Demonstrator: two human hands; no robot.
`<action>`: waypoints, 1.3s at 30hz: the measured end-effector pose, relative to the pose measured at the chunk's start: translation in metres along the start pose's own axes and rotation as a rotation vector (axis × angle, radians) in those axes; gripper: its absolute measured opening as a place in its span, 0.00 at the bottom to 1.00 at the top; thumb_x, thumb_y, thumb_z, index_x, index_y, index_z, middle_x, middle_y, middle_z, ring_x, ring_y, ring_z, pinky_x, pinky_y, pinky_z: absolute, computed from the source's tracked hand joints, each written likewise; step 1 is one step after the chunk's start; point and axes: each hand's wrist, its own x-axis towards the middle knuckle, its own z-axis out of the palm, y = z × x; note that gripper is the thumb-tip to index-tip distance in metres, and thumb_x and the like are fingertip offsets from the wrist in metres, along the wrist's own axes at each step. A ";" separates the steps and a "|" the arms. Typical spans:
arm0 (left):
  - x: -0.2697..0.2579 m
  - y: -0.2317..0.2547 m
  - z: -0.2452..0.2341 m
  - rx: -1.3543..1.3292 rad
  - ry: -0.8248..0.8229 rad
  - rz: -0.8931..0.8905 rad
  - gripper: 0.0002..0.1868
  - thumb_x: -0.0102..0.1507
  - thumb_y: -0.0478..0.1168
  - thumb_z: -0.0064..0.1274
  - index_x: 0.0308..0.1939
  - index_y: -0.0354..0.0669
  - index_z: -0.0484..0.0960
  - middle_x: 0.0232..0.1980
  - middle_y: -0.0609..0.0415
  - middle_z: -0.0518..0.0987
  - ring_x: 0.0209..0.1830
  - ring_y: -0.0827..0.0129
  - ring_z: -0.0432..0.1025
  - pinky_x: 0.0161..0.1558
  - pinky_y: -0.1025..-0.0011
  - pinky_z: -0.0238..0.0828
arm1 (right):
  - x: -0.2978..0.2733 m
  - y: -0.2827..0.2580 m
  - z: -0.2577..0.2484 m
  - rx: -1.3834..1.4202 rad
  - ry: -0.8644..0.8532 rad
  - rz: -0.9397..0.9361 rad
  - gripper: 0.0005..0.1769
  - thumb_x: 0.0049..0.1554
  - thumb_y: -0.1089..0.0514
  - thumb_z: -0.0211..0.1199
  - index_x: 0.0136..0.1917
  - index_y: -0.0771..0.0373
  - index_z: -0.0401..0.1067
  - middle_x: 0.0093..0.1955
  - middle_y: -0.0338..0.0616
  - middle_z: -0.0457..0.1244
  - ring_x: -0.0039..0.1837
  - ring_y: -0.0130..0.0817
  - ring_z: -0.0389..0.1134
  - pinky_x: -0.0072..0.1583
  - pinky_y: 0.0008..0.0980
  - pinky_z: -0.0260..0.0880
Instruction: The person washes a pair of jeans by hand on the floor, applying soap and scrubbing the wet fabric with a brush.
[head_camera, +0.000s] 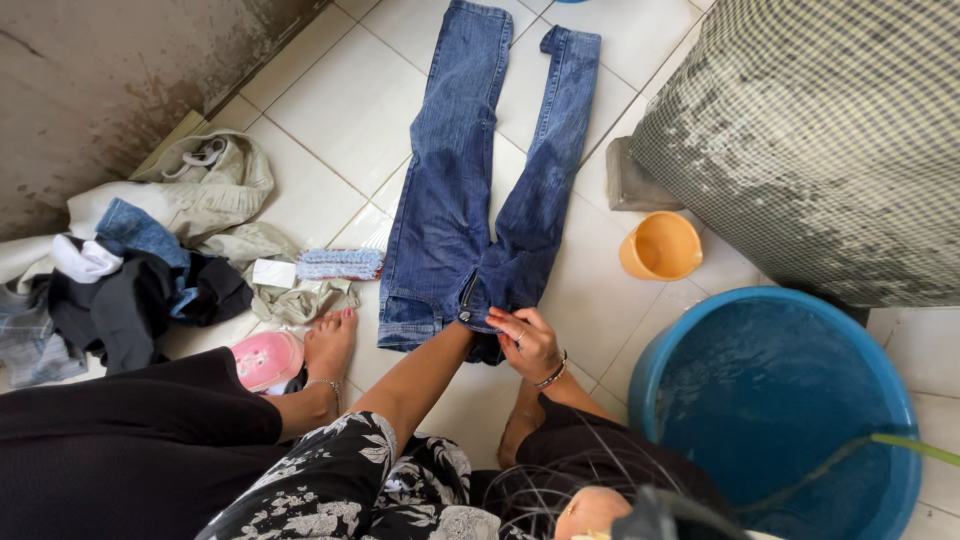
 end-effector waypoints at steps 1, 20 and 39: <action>0.002 -0.001 0.000 0.004 0.003 -0.006 0.21 0.62 0.40 0.55 0.58 0.39 0.78 0.60 0.39 0.77 0.60 0.47 0.70 0.61 0.59 0.65 | -0.001 0.001 0.000 -0.002 0.003 -0.001 0.22 0.45 0.75 0.68 0.53 0.62 0.80 0.56 0.41 0.72 0.49 0.35 0.69 0.51 0.31 0.75; -0.028 -0.033 -0.026 0.096 0.103 -0.107 0.30 0.58 0.39 0.55 0.65 0.34 0.72 0.67 0.33 0.71 0.66 0.42 0.65 0.67 0.58 0.59 | -0.038 0.015 0.001 -0.119 -0.135 -0.055 0.26 0.44 0.73 0.64 0.56 0.57 0.79 0.56 0.36 0.72 0.51 0.38 0.68 0.51 0.32 0.73; -0.140 -0.044 -0.198 0.508 -0.286 0.297 0.44 0.51 0.51 0.65 0.69 0.50 0.65 0.65 0.43 0.69 0.62 0.48 0.65 0.54 0.52 0.64 | -0.092 0.059 0.038 -0.380 -0.850 0.273 0.50 0.46 0.36 0.73 0.77 0.46 0.59 0.83 0.46 0.43 0.82 0.53 0.40 0.73 0.57 0.44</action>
